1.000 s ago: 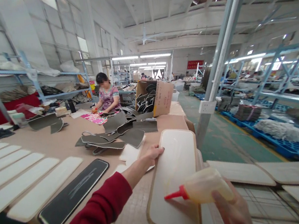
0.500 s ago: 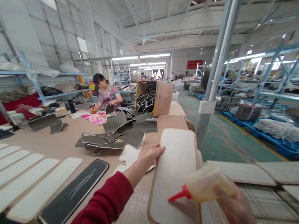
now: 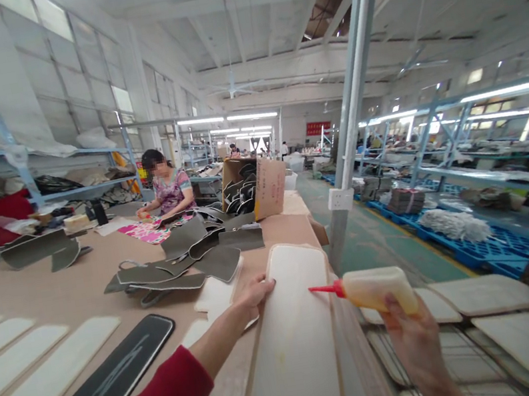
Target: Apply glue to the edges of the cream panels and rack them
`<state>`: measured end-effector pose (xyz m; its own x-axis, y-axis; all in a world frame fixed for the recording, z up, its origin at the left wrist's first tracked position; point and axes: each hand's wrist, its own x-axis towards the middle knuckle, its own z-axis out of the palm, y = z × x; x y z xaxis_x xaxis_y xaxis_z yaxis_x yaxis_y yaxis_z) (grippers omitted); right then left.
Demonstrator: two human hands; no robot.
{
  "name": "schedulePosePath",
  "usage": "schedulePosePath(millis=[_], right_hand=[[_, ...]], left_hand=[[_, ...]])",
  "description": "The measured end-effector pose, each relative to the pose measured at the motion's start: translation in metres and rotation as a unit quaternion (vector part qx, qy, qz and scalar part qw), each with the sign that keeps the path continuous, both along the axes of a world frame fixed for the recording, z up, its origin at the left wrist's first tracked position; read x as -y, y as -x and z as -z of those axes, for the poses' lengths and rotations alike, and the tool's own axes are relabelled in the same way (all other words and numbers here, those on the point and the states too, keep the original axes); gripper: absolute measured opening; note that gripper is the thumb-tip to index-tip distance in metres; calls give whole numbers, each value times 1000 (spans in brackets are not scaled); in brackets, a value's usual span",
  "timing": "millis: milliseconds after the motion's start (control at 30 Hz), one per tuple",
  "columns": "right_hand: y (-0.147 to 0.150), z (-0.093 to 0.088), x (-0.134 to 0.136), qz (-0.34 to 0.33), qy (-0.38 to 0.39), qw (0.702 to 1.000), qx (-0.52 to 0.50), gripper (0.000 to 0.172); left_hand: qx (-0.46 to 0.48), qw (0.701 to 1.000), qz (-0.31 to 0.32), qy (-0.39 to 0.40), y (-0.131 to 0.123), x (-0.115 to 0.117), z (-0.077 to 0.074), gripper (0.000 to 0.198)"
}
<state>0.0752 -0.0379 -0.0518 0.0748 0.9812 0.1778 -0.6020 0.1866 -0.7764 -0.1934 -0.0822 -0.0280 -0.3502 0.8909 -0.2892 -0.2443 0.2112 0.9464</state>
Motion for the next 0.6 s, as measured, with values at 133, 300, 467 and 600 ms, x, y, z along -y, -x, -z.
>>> schedulePosePath(millis=[133, 300, 467, 600], right_hand=[[-3, 31, 33, -117, 23, 991, 60, 66], [-4, 23, 21, -95, 18, 995, 32, 67], [0, 3, -4, -19, -13, 1000, 6, 63], [0, 29, 23, -55, 3, 998, 18, 71]], left_hand=[[0, 1000, -9, -6, 7, 1, -6, 22], [-1, 1000, 3, -7, 5, -3, -12, 22], [24, 999, 45, -8, -7, -16, -24, 29], [2, 1000, 7, 5, 5, -38, -38, 27]])
